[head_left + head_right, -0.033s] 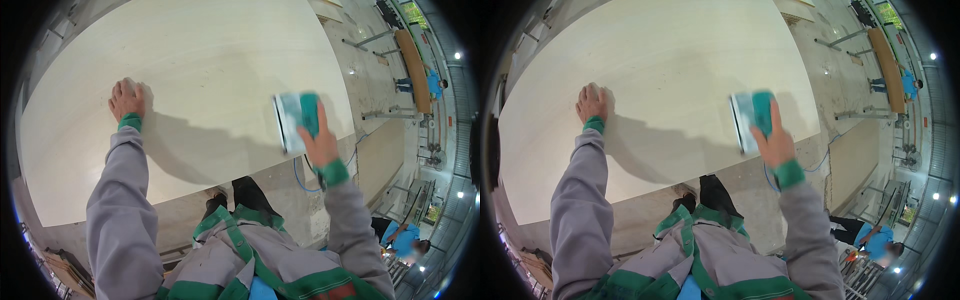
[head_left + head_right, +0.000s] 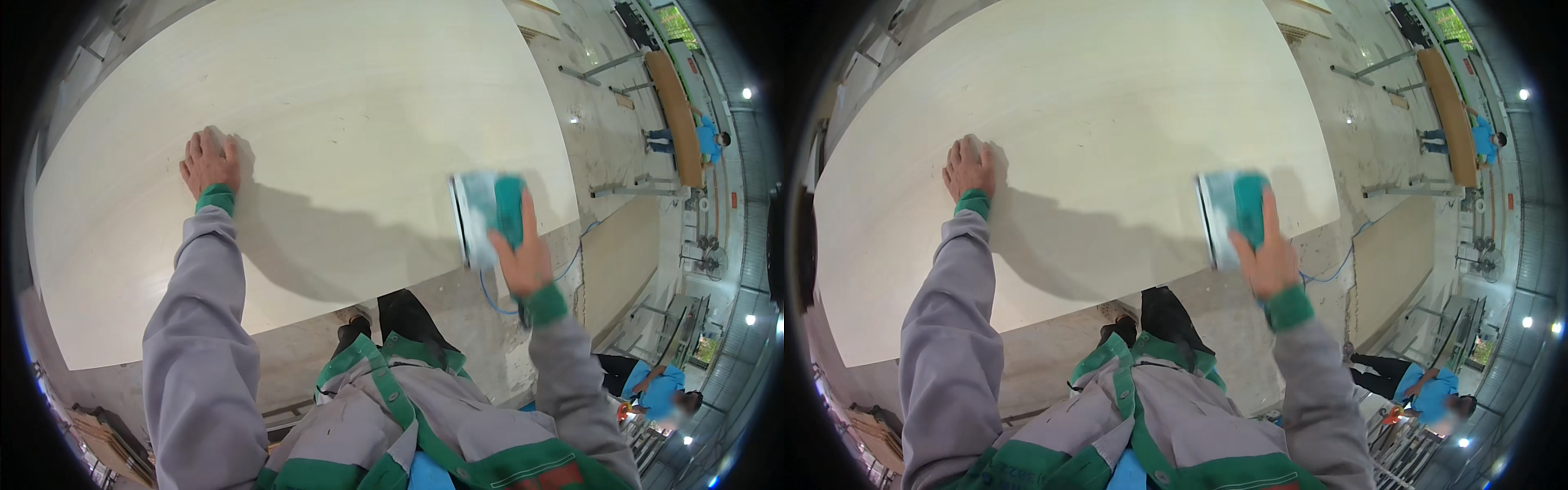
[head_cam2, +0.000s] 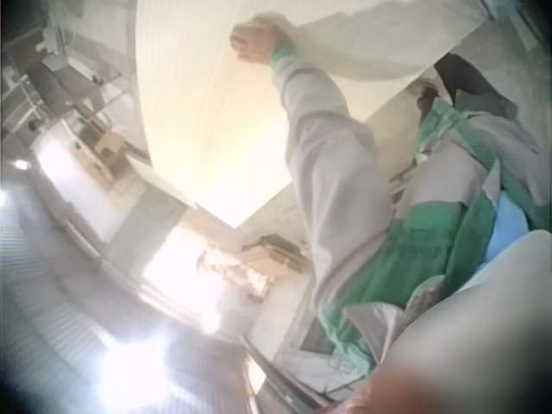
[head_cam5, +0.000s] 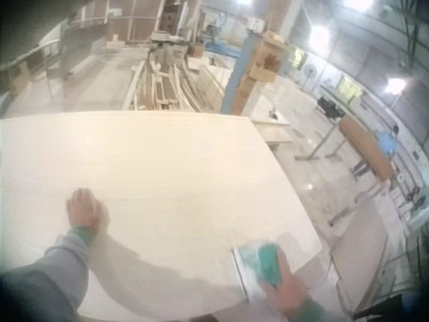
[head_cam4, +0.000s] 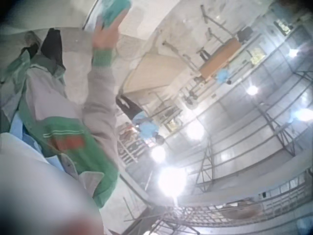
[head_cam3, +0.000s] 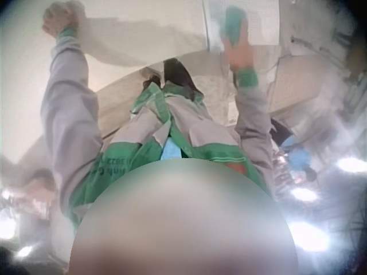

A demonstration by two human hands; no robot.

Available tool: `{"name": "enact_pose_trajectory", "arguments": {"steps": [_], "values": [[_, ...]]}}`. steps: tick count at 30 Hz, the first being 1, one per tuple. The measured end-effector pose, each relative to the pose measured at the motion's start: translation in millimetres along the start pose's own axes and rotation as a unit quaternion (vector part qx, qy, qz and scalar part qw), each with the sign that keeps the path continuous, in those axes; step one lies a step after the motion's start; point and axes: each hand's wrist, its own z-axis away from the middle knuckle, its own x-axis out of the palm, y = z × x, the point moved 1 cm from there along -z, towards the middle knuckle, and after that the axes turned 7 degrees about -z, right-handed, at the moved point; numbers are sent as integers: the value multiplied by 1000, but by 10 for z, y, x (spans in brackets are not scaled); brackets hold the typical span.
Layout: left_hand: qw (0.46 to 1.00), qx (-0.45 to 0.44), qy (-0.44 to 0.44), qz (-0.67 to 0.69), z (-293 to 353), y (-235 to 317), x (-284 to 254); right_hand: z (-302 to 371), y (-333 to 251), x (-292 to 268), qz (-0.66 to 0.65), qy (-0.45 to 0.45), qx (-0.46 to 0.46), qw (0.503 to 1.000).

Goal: The person scrapes a large white board with a utility knife, then uses an electric sander to smooth the surface. The person moves the board and continues sanding different areas while other workers are visible in the background.

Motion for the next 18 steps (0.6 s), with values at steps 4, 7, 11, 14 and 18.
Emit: {"name": "enact_pose_trajectory", "arguments": {"steps": [4, 7, 11, 14, 18], "values": [[1000, 13, 6, 10, 22, 7, -6, 840, -101, 228, -53, -4, 29, 998], [1000, 16, 13, 16, -38, 9, -36, 435, -463, 350, -36, 16, -119, 992], [999, 22, 13, 27, -72, -31, -57, -1082, -987, 376, -42, -26, -92, 995], [999, 24, 11, 28, -47, -99, -102, -2714, -1588, 426, 24, 1, -176, 984], [999, 23, 5, 36, -63, -142, -224, -4993, -2592, 499, 78, 42, -185, 979]]}}
